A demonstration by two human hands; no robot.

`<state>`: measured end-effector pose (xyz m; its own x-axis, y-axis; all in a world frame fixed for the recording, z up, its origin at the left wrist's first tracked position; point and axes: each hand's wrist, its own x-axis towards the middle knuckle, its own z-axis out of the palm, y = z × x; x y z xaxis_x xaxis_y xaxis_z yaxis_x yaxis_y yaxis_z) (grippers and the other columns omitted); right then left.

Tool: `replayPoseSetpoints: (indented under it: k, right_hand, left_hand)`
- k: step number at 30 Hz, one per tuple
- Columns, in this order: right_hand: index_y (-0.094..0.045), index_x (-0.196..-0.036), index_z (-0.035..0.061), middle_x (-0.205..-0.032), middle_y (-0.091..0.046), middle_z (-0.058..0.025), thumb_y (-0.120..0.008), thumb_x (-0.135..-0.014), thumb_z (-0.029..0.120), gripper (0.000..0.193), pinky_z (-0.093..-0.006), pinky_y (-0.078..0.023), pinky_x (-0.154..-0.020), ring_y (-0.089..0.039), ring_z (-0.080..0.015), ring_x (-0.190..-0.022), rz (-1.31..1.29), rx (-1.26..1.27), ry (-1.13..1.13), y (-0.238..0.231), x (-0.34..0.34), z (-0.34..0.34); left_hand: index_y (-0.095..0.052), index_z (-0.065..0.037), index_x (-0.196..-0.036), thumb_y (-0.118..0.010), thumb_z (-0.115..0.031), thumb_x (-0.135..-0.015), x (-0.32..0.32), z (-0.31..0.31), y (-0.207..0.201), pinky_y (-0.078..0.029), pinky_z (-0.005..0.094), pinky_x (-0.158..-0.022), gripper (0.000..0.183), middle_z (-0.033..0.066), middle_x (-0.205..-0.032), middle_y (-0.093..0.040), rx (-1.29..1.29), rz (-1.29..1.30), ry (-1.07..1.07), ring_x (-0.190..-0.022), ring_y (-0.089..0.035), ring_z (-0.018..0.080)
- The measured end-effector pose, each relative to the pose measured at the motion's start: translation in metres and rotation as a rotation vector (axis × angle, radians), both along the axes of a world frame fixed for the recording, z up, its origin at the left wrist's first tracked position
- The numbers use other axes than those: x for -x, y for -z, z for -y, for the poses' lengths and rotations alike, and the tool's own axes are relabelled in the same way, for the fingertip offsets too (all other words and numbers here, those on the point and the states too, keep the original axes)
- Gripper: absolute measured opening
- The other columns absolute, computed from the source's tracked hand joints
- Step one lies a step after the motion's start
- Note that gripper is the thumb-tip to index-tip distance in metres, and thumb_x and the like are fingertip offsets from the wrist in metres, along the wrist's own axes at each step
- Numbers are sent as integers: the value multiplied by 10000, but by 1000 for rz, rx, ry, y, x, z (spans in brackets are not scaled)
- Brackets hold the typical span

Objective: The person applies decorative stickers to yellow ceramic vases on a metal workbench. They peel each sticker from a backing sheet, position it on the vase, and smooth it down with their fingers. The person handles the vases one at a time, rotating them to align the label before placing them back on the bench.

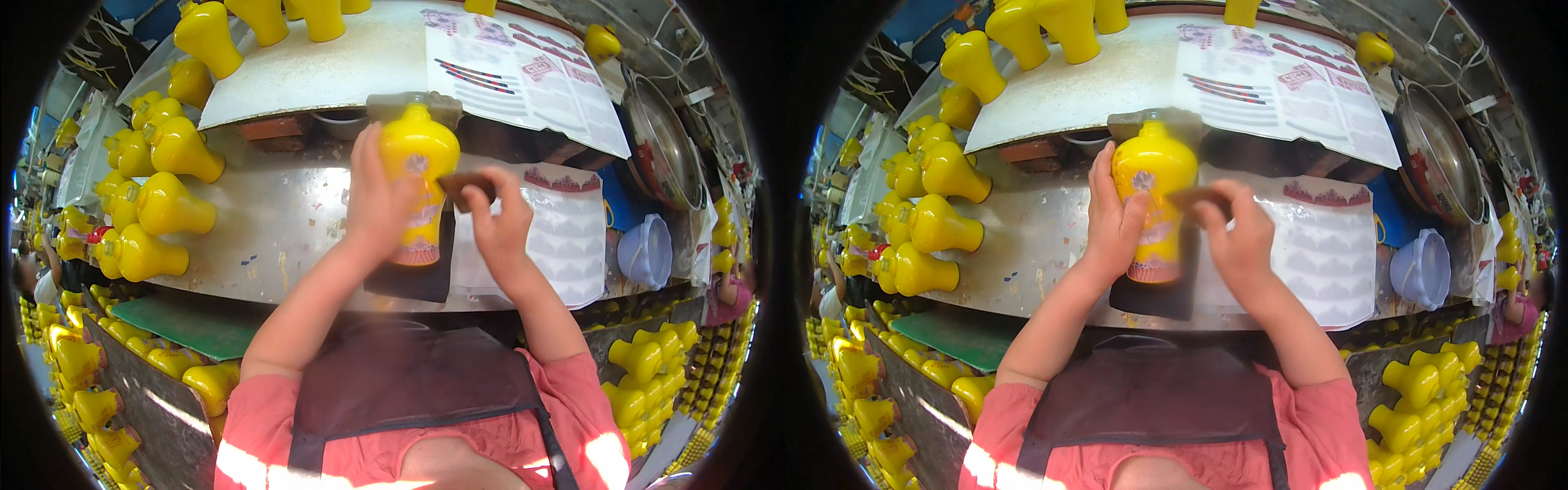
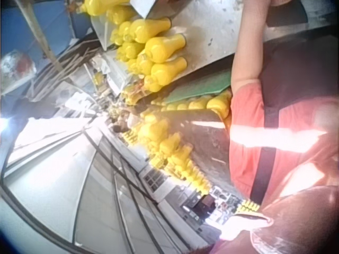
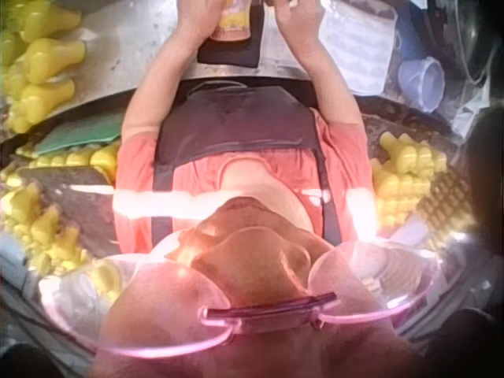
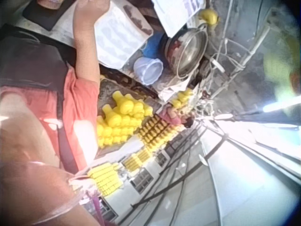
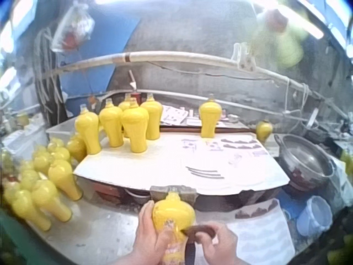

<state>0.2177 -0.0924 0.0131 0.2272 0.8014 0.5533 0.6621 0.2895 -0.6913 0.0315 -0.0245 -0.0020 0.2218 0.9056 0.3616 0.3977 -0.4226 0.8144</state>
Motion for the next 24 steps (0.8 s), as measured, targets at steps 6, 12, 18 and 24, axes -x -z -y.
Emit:
replayPoseSetpoints:
  k: [6, 12, 18, 24]
  right_hand:
    - [-657, -1135, 41, -959, -739, -128, -783, -891, 99, 281, -337, -574, -754, -732, -247, -816, -32, 26, -170, -21, 9, 2]
    - [-653, -1145, 63, -974, -732, -146, -775, -901, 128, 280, -368, -574, -738, -735, -314, -841, -50, -9, 33, -17, 12, -8]
    - [-645, -1156, 47, -1005, -720, -137, -775, -915, 168, 299, -370, -568, -774, -721, -317, -869, -87, 4, -33, 3, 19, -8]
    - [-638, -1166, 35, -1069, -716, -136, -773, -921, 139, 299, -348, -565, -804, -720, -264, -912, -157, -179, 114, -6, 6, -34]
  left_hand:
    - [80, 30, -1616, -766, -360, -833, 7, 22, -13, -373, 456, -1178, 1217, 297, -1559, -391, 277, -94, 87, -1436, -443, 420]
    - [137, -41, -1614, -796, -361, -791, 4, 24, -18, -544, 470, -986, 1285, 295, -1295, -636, 384, -135, 48, -1149, -667, 475]
    - [93, 8, -1608, -828, -310, -776, 3, 24, -17, -517, 480, -1023, 1282, 349, -1345, -581, 431, -43, 62, -1211, -626, 492]
    - [130, -72, -1631, -779, -365, -843, 5, 20, -8, -512, 428, -1048, 1239, 243, -1428, -549, 440, 50, 85, -1250, -617, 378]
